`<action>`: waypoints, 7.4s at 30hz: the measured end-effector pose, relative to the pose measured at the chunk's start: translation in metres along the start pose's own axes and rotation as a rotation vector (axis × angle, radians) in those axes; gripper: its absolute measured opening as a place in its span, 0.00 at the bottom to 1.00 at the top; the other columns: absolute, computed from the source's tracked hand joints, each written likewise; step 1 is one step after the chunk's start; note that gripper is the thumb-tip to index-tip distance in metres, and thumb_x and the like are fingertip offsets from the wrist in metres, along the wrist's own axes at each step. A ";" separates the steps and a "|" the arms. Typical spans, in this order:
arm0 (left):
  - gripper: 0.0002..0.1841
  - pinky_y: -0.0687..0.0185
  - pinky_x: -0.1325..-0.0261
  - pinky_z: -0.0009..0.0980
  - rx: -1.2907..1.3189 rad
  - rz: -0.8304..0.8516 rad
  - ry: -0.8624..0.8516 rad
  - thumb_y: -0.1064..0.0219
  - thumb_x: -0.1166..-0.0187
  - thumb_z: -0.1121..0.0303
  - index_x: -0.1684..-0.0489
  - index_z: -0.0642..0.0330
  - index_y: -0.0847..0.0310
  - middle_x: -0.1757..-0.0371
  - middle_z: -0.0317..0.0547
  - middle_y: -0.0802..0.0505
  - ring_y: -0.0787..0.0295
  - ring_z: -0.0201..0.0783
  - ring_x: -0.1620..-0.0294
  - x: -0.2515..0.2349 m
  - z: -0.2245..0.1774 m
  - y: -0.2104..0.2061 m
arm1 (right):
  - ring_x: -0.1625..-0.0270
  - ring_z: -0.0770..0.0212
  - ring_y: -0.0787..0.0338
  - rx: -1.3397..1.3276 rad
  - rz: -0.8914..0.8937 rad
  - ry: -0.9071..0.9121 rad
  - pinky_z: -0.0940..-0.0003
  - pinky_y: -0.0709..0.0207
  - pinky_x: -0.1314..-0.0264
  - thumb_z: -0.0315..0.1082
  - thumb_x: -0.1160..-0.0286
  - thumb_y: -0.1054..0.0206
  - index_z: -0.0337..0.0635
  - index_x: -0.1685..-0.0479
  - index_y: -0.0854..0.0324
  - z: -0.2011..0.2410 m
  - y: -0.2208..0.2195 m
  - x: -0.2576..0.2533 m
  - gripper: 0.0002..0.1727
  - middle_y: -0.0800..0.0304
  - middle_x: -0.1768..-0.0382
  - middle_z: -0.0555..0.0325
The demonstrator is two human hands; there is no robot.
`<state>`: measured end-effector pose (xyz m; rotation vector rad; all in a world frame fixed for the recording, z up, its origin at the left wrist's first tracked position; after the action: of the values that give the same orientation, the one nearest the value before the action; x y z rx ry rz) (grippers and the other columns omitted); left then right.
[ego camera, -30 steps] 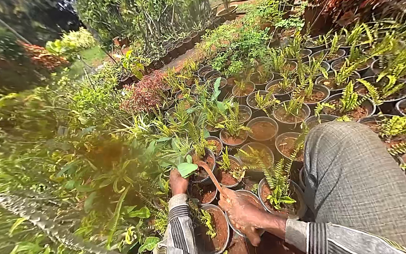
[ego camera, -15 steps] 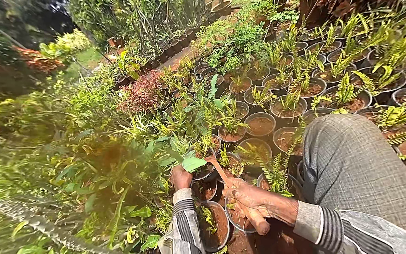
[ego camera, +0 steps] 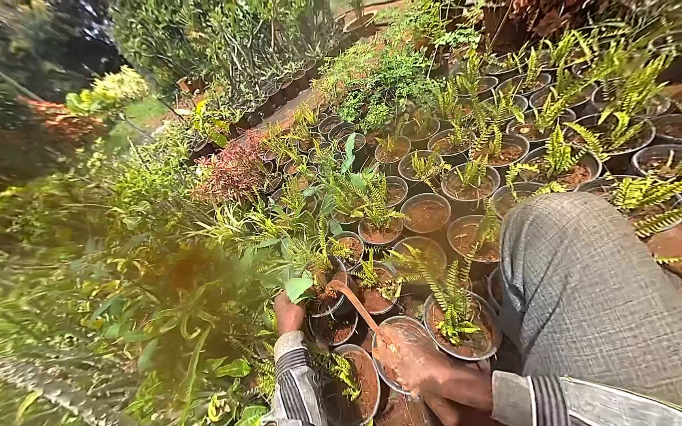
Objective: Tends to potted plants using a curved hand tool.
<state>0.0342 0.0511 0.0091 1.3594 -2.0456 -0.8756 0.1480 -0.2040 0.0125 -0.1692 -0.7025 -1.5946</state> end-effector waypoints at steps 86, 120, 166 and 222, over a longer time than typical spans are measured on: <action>0.17 0.24 0.29 0.60 -0.010 -0.006 0.364 0.28 0.24 0.69 0.42 0.69 0.15 0.39 0.68 0.11 0.15 0.60 0.33 0.030 0.042 0.015 | 0.82 0.67 0.26 -0.541 0.143 -0.143 0.72 0.23 0.77 0.40 0.09 0.41 0.47 0.44 0.31 0.005 -0.050 -0.029 0.09 0.30 0.73 0.62; 0.15 0.28 0.21 0.55 -0.259 0.081 0.148 0.23 0.27 0.68 0.46 0.68 0.11 0.38 0.66 0.10 0.16 0.60 0.29 0.038 0.019 0.004 | 0.85 0.72 0.31 -0.824 0.266 -0.294 0.78 0.31 0.84 0.34 0.08 0.45 0.49 0.51 0.32 0.018 -0.028 -0.019 0.02 0.32 0.77 0.66; 0.10 0.17 0.54 0.35 0.364 0.061 0.003 0.43 0.14 0.78 0.48 0.70 0.16 0.68 0.47 0.10 0.13 0.37 0.66 0.032 0.003 -0.019 | 0.83 0.66 0.25 -0.760 0.126 -0.209 0.70 0.22 0.79 0.47 0.04 0.50 0.49 0.41 0.31 -0.020 -0.053 0.010 0.13 0.30 0.76 0.63; 0.11 0.20 0.31 0.58 -0.420 0.381 -0.050 0.24 0.31 0.64 0.53 0.54 0.06 0.47 0.52 0.05 0.09 0.52 0.39 0.046 -0.013 -0.020 | 0.88 0.70 0.25 -1.088 -0.252 0.262 0.74 0.21 0.83 0.38 0.09 0.51 0.44 0.54 0.28 0.015 -0.017 0.001 0.10 0.28 0.83 0.68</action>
<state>0.0398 -0.0002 0.0059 0.7027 -1.9235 -1.0888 0.1272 -0.1966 0.0193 -0.6632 0.4240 -2.0513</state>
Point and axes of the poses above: each hand's wrist, its own x-axis away from the middle knuckle, its own y-axis out of the back of the hand, z = x × y, the point moved 6 cm from there along -x, towards the middle knuckle
